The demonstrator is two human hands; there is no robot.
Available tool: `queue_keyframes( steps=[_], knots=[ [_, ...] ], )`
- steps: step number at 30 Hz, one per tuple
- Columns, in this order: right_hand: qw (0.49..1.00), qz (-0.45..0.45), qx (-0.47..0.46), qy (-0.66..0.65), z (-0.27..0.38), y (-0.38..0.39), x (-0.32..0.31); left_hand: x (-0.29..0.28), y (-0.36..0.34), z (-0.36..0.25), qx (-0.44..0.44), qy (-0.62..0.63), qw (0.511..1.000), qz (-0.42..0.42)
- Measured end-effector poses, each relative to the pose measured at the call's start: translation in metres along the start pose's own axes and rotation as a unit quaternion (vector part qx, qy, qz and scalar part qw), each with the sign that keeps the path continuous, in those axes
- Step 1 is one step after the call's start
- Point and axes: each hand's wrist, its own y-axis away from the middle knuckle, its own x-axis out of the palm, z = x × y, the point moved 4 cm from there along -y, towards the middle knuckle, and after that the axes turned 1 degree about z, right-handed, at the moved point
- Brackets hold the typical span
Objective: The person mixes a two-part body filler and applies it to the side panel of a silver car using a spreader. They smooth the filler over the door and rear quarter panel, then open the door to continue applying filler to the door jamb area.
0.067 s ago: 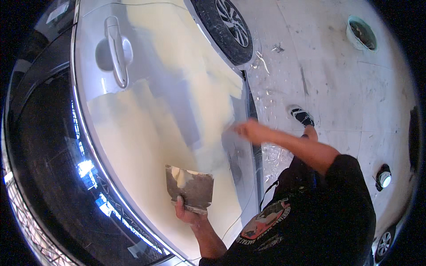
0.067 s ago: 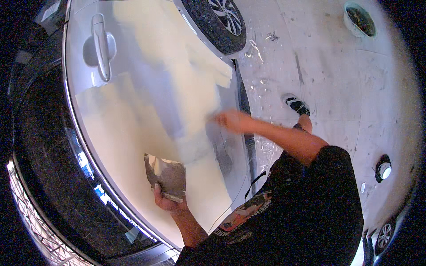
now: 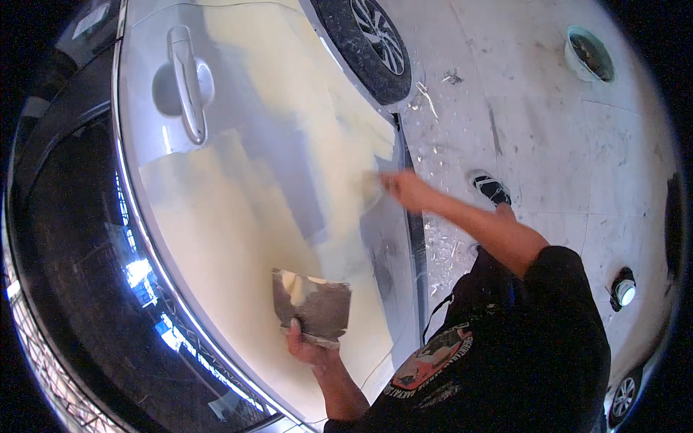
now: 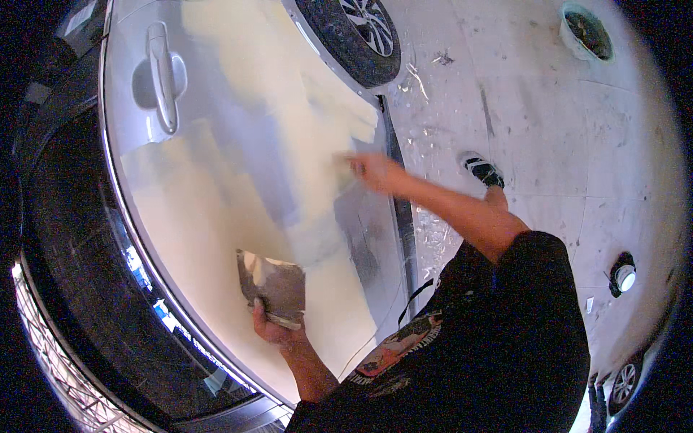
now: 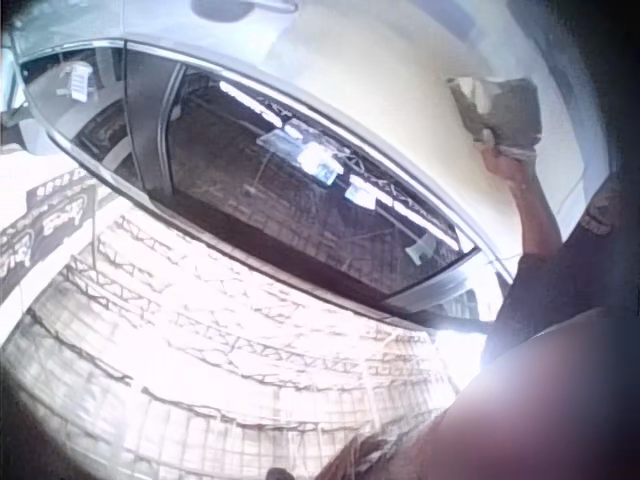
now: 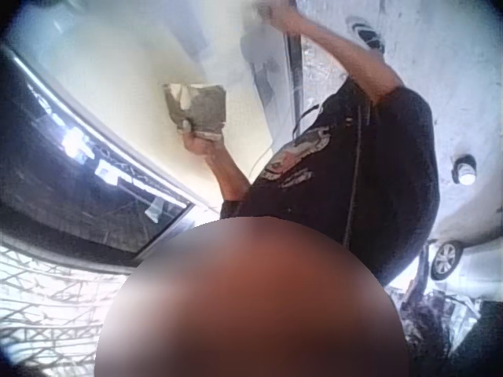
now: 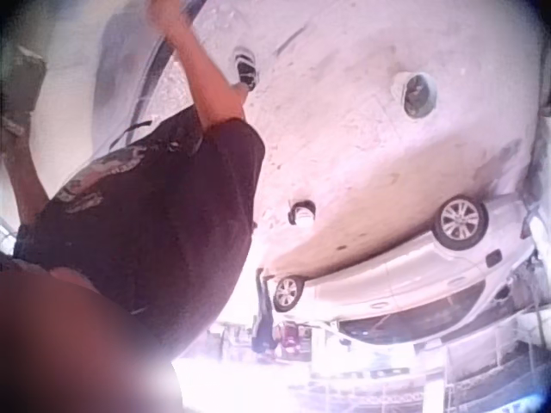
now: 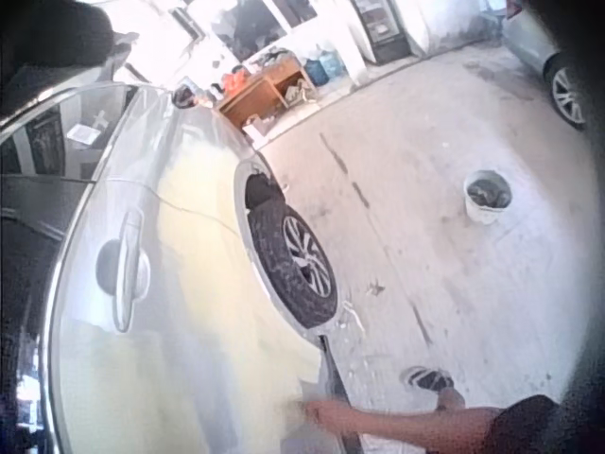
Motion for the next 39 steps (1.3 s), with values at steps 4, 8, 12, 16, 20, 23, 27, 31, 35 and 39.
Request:
queue_keyframes(
  steps=[4, 8, 12, 16, 20, 23, 27, 31, 35, 39],
  knots=[
    [0.953, -0.254, -0.166, -0.008, 0.002, -0.106, -0.087, -0.025, 0.000, 0.039, -0.052, 0.018, 0.998, 0.010],
    [0.902, -0.336, -0.262, 0.062, 0.020, -0.160, -0.127, -0.028, 0.007, 0.063, -0.083, -0.003, 0.996, -0.008],
    [0.898, -0.338, -0.259, 0.109, 0.027, -0.172, -0.119, -0.035, 0.013, 0.066, -0.088, -0.016, 0.995, -0.033],
    [0.930, -0.260, -0.233, 0.114, 0.017, -0.154, -0.098, -0.039, 0.014, 0.068, -0.089, -0.015, 0.995, -0.051],
    [0.949, -0.202, -0.208, 0.124, 0.006, -0.104, -0.040, -0.041, 0.014, 0.072, -0.081, -0.015, 0.995, -0.052],
    [0.956, -0.163, -0.207, 0.128, -0.004, -0.053, 0.012, -0.050, 0.015, 0.073, -0.076, -0.023, 0.996, -0.043],
    [0.980, -0.101, -0.148, 0.089, -0.013, 0.019, 0.077, -0.049, 0.016, 0.073, -0.058, -0.010, 0.996, -0.066],
    [0.992, -0.054, -0.105, 0.042, -0.031, 0.047, 0.107, -0.042, 0.014, 0.070, -0.048, -0.009, 0.997, -0.060],
    [0.992, -0.081, -0.086, -0.044, -0.040, 0.014, 0.071, -0.035, 0.018, 0.072, -0.058, 0.003, 0.997, -0.044],
    [0.971, -0.217, -0.075, -0.059, -0.032, -0.072, -0.001, -0.067, 0.015, 0.081, -0.057, -0.015, 0.996, -0.060]
  ],
)
